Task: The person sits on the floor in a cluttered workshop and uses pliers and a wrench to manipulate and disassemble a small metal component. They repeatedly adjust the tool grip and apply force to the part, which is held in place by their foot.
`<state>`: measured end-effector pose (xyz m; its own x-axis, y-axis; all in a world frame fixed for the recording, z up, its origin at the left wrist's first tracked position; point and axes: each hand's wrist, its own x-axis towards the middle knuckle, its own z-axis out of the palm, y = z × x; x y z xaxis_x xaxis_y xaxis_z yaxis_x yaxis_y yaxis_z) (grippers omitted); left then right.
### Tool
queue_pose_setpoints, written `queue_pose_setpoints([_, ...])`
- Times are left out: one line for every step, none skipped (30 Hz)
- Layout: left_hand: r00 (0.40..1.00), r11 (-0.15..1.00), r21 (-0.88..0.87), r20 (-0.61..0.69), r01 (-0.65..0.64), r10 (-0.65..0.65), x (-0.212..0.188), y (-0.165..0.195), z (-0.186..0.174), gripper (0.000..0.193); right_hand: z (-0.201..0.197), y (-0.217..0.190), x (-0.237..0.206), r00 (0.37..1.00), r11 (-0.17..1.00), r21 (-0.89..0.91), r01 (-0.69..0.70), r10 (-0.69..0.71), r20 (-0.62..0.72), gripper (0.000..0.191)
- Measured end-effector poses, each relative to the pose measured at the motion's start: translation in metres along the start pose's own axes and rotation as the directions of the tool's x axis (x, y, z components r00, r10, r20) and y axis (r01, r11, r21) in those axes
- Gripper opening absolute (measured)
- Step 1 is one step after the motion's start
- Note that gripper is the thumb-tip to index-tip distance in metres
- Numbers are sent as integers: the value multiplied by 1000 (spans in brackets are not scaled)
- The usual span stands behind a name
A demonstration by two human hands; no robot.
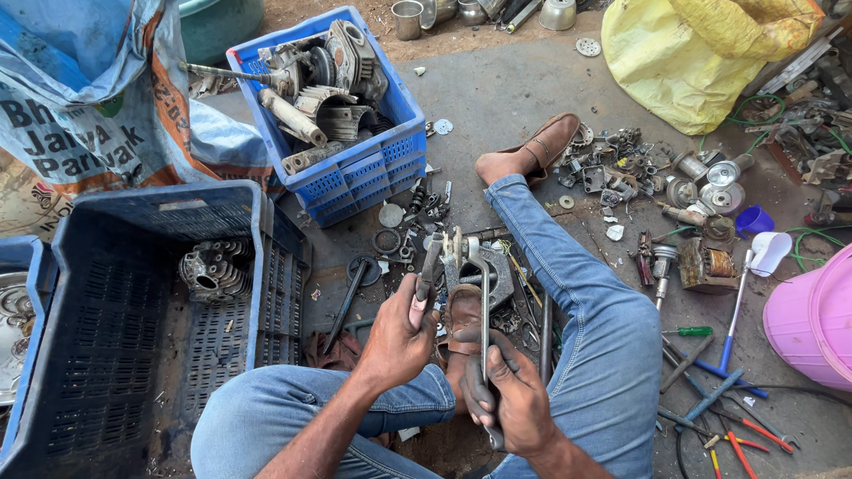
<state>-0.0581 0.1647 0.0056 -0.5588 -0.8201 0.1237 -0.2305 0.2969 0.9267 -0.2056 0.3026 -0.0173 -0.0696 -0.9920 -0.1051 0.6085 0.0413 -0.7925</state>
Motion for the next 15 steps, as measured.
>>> queue_pose_setpoints([1000, 1000, 24, -14, 3, -3, 0, 0, 0, 21, 0, -1, -1, 1000, 998, 56, -19, 18, 9, 47])
queue_pose_setpoints([999, 999, 48, -34, -17, 19, 0, 0, 0, 21, -1, -1, -2, 999, 993, 111, -37, 35, 20, 47])
queue_pose_setpoints([998, 997, 72, -53, -37, 40, 0, 0, -1, 21, -1, -2, -3, 998, 992, 117, -51, 47, 31, 48])
queue_pose_setpoints([995, 994, 97, -72, -57, 64, 0, 0, -1, 21, -2, -2, -4, 997, 990, 123, -63, 58, 44, 48])
queue_pose_setpoints([995, 993, 102, -77, -63, 71, -1, 0, -1, 21, -2, -2, -6, 996, 989, 128, -77, 71, 54, 49])
queue_pose_setpoints([994, 992, 107, -80, -69, 77, -1, 1, 0, 21, -2, -1, -7, 997, 989, 129, -75, 69, 46, 49])
queue_pose_setpoints([993, 991, 113, -83, -77, 87, -1, 1, 0, 21, -2, 0, -7, 997, 989, 130, -69, 64, 40, 49])
queue_pose_setpoints([993, 991, 110, -78, -76, 84, -1, 2, 1, 21, -2, 1, -8, 998, 989, 130, -62, 58, 35, 49])
queue_pose_setpoints([994, 992, 106, -73, -72, 80, -1, 2, 1, 20, -1, 1, -8, 998, 992, 117, -55, 51, 32, 49])
queue_pose_setpoints([995, 992, 102, -69, -68, 75, -1, 3, 1, 19, -1, 2, -7, 999, 994, 103, -49, 46, 29, 49])
queue_pose_setpoints([995, 994, 92, -69, -67, 73, -1, 3, 1, 19, -1, 2, -7, 999, 995, 89, -43, 40, 26, 48])
queue_pose_setpoints([995, 994, 82, -67, -66, 71, -2, 3, 1, 19, 0, 2, -7, 999, 997, 64, -39, 38, 24, 48])
queue_pose_setpoints([996, 995, 72, -63, -64, 69, -2, 3, 1, 19, 0, 1, -7, 999, 999, 39, -36, 35, 21, 49])
queue_pose_setpoints([996, 996, 71, -60, -57, 61, -2, 3, 1, 19, 1, 1, -7, 999, 999, 12, -32, 32, 18, 49])
queue_pose_setpoints([997, 996, 70, -57, -49, 53, -2, 3, 1, 19, 1, 0, -6, 999, 999, 5, -34, 34, 19, 49])
